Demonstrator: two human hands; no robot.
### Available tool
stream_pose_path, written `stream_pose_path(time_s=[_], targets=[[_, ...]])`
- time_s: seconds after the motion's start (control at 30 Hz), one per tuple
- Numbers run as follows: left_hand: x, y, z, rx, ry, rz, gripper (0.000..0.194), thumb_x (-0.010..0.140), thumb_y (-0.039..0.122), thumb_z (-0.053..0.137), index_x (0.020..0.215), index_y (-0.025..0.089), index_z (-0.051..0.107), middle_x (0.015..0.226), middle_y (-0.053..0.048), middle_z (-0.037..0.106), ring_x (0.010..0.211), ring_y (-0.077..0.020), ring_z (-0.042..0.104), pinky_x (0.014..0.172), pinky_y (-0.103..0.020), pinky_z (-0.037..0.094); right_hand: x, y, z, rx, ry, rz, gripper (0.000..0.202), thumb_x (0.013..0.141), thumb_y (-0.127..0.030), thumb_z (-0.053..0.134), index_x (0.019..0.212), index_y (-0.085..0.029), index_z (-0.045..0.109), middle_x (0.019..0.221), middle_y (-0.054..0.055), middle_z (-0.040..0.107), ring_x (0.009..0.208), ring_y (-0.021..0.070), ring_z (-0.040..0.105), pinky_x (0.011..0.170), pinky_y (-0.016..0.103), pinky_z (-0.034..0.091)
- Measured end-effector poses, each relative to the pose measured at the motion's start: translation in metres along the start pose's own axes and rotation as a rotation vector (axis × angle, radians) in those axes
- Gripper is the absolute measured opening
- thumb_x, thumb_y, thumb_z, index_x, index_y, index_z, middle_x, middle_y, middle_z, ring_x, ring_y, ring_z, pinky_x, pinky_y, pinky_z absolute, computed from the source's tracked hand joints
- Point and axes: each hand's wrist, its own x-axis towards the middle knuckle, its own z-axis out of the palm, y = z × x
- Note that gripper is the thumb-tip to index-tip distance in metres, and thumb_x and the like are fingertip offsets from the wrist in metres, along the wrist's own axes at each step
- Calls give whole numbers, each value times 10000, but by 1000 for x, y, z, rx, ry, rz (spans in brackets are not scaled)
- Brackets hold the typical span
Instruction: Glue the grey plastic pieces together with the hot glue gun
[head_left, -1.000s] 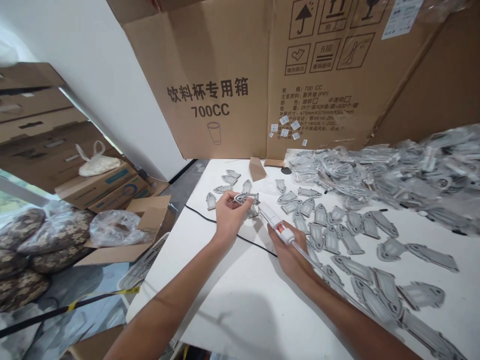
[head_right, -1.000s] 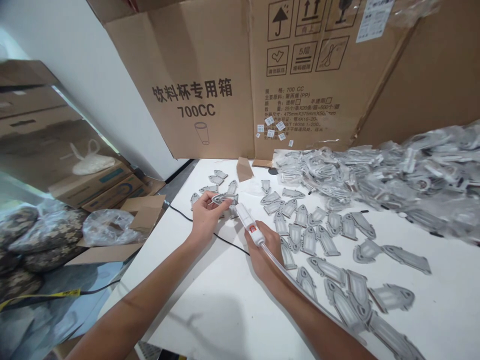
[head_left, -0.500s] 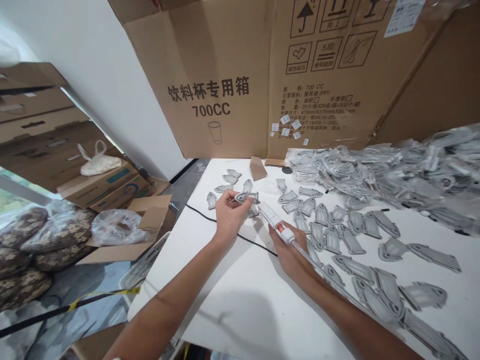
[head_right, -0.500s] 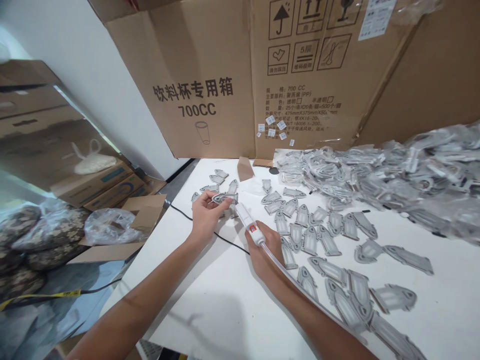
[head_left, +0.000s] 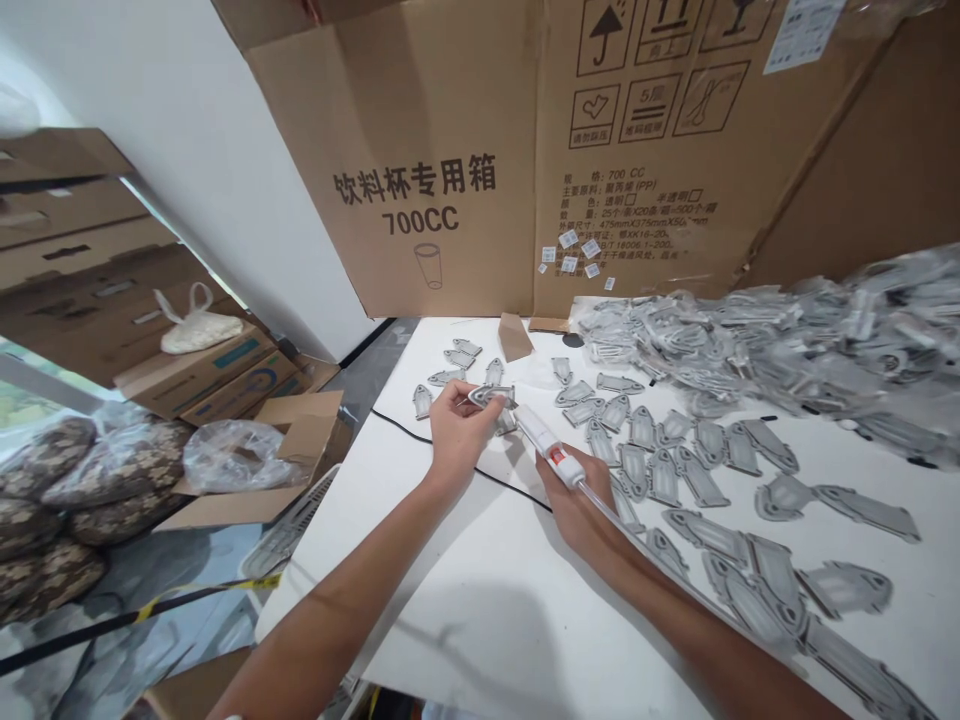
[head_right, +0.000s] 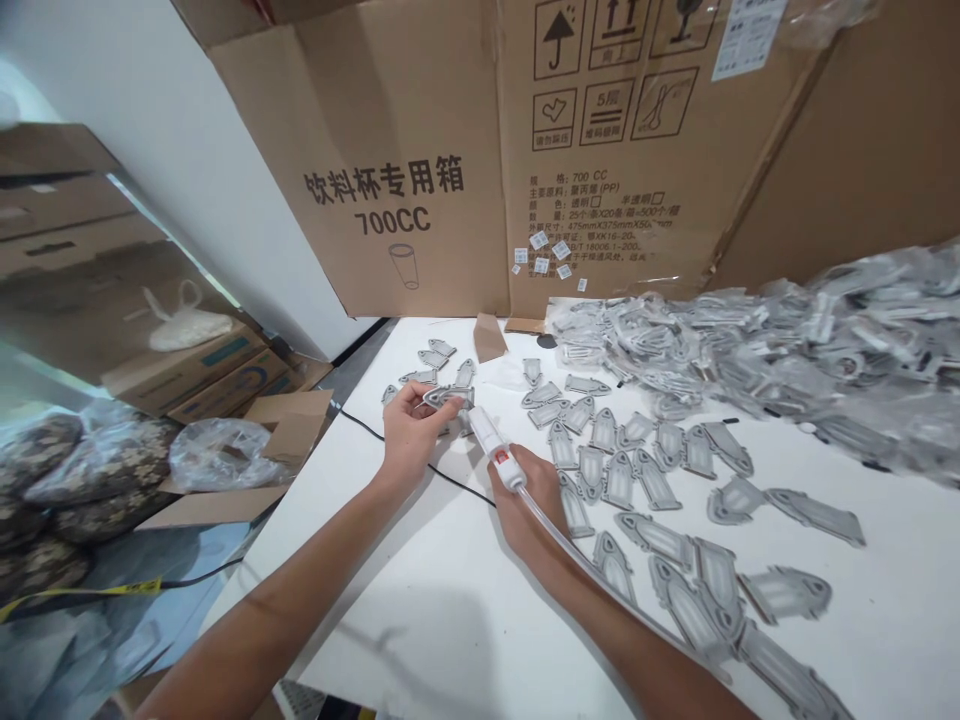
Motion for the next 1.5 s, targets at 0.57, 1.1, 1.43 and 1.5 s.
stream_pose_path(time_s=[0.57,1.1,1.43,1.5], targets=[[1,-2,-1,-8,-5,5,383,665,326,911,769,208,562,706,11,668,609,-125,600,526,-219,419,0,2,0,25,-12,12,387,920,-372,603,653,-246,353,576,-71,348,566,126,299,520,280,238],[2,-3,0,-12,-3,35,378,667,315,907,783,193,569,720,16,671,628,-117,613,570,-217,451,1,4,-1,23,-25,33,381,922,-351,602,662,-243,345,587,-71,362,582,129,322,543,281,254],[7,-7,-3,-15,-40,32,380,674,324,917,826,188,597,744,2,694,677,-129,638,607,-222,482,3,-8,-4,-53,2,186,383,880,-481,604,622,-252,437,533,-59,386,544,148,377,546,293,323],[9,-8,-4,12,-58,82,362,689,322,909,852,188,615,793,-10,710,736,-142,665,672,-240,515,5,-13,-7,-78,4,218,379,868,-519,592,620,-242,520,542,-30,472,557,169,444,554,304,350]])
